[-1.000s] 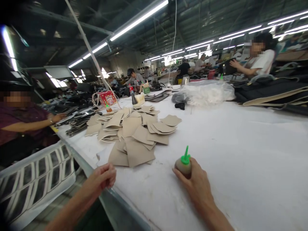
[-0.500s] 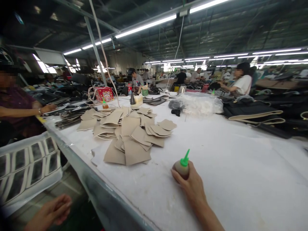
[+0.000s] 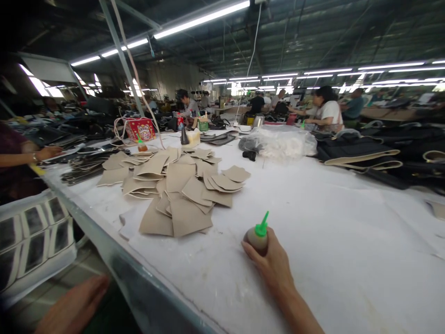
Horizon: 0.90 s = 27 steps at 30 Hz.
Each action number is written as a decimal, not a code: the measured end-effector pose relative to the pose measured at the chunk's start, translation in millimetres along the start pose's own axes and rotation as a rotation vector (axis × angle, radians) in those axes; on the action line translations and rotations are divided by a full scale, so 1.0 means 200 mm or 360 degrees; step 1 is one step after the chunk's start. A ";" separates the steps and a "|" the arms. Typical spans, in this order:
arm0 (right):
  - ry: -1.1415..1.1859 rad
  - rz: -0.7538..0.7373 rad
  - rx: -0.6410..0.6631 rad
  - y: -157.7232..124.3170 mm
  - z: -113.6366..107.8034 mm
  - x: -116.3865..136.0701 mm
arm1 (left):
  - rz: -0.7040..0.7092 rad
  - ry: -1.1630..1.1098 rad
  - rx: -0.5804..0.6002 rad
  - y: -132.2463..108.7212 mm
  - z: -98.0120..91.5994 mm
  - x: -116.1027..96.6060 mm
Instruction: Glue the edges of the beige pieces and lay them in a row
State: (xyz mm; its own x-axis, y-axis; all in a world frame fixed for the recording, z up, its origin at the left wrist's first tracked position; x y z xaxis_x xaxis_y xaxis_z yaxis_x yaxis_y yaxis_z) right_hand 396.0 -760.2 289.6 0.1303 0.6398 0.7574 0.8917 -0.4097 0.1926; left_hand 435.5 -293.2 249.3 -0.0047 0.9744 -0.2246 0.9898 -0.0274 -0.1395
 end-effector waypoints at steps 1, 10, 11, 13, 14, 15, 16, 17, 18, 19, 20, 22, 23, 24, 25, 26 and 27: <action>0.0000 0.0003 0.0004 0.00 0.00 0.00 | 0.0117 -0.0093 -0.0077 0.01 -0.06 -0.13; 0.0043 -0.0001 0.0013 0.03 -0.01 -0.02 | 0.1157 -0.0360 0.0017 0.28 -0.09 -1.36; 0.0040 0.0008 0.0013 0.03 -0.01 -0.03 | 0.1154 -0.0224 -0.0008 0.32 -0.06 -1.42; 0.0030 0.0018 0.0010 0.04 -0.01 -0.04 | 0.1114 -0.0029 -0.0047 0.37 -0.01 -1.49; 0.0036 0.0012 0.0017 0.04 -0.01 -0.05 | 0.1097 0.0019 -0.0060 0.39 0.00 -1.50; 0.0048 -0.0001 0.0026 0.04 -0.01 -0.06 | 0.1087 0.0048 -0.0066 0.39 0.01 -1.51; 0.0063 -0.0016 0.0032 0.05 0.00 -0.07 | 0.1078 0.0089 -0.0073 0.40 0.01 -1.51; 0.0077 -0.0027 0.0032 0.05 0.00 -0.08 | 0.1071 0.0132 -0.0075 0.39 0.01 -1.50; 0.0086 -0.0026 0.0026 0.06 0.00 -0.09 | 0.1068 0.0171 -0.0077 0.39 0.01 -1.50; 0.0085 -0.0013 0.0018 0.07 0.01 -0.10 | 0.1073 0.0206 -0.0076 0.39 0.02 -1.50; 0.0079 0.0003 0.0006 0.07 0.01 -0.11 | 0.1078 0.0238 -0.0070 0.39 0.02 -1.51; 0.0073 0.0016 -0.0020 0.08 0.02 -0.13 | 0.1061 0.0285 -0.0057 0.38 0.02 -1.52; 0.0101 -0.0028 -0.0038 0.08 0.01 -0.13 | 0.1041 0.0282 -0.0046 0.37 0.01 -1.52; 0.0130 -0.0070 -0.0053 0.08 0.01 -0.12 | 0.1019 0.0238 -0.0020 0.35 0.00 -1.52; 0.0146 -0.0093 -0.0047 0.08 0.00 -0.12 | 0.0995 0.0145 0.0031 0.33 -0.02 -1.52; 0.0139 -0.0105 -0.0026 0.07 0.00 -0.11 | 0.0997 -0.0009 0.0128 0.31 -0.05 -1.51; 0.0109 -0.0103 -0.0027 0.07 -0.01 -0.11 | 0.1010 -0.0220 0.0289 0.28 -0.08 -1.51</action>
State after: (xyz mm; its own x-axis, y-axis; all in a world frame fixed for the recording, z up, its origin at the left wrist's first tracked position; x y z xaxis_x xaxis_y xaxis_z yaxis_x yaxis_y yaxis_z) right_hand 405.3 -781.2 277.5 0.0421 0.6195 0.7839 0.8896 -0.3803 0.2528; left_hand 495.1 -584.7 323.7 0.5401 0.7198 -0.4361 0.7670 -0.6343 -0.0970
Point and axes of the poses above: each hand's wrist, its own y-axis towards the middle knuckle, its own z-axis out of the palm, x = y × z, the point moved 3 cm from there along y, towards the middle knuckle, and after that the axes turned 3 degrees about -z, right-handed, at the moved point
